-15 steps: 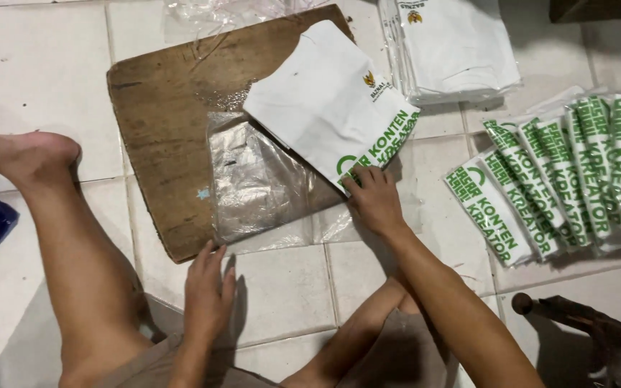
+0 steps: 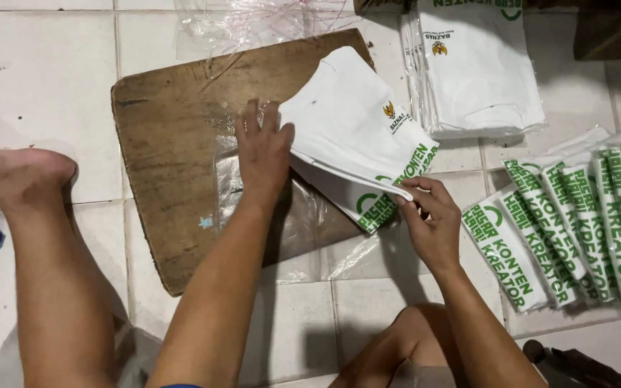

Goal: Folding t-shirts and placing them into individual plastic bags for packaging.

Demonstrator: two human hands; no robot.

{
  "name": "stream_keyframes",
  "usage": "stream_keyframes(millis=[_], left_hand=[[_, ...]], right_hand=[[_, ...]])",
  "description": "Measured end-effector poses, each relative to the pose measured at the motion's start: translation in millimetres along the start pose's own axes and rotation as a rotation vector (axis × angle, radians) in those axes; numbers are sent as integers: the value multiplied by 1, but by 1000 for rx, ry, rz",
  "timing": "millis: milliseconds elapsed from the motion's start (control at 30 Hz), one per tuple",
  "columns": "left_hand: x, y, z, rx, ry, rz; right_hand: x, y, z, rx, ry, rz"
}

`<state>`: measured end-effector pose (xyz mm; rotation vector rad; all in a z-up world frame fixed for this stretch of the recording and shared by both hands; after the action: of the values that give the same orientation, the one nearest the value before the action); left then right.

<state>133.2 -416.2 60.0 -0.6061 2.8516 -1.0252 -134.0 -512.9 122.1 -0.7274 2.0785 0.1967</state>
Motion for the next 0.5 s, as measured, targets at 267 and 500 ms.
stream_keyframes(millis=[267,500], left_hand=[[14,58,-84,-72,221,502],[11,56,-54,-613,771,9]], right_hand=[[37,94,4,-223,-40,91],[110,107,-24,-150,12,590]])
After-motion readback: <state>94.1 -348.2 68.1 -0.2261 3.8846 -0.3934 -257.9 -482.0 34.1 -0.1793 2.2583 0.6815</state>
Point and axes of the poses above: each hand's wrist, its own y-axis away from the middle knuckle, its own z-axis out of the palm, x = y × z, the point moved 9 cm from there along -y, towards the middle knuckle, and after that the axes turned 3 degrees about z, right-handed, at the moved point
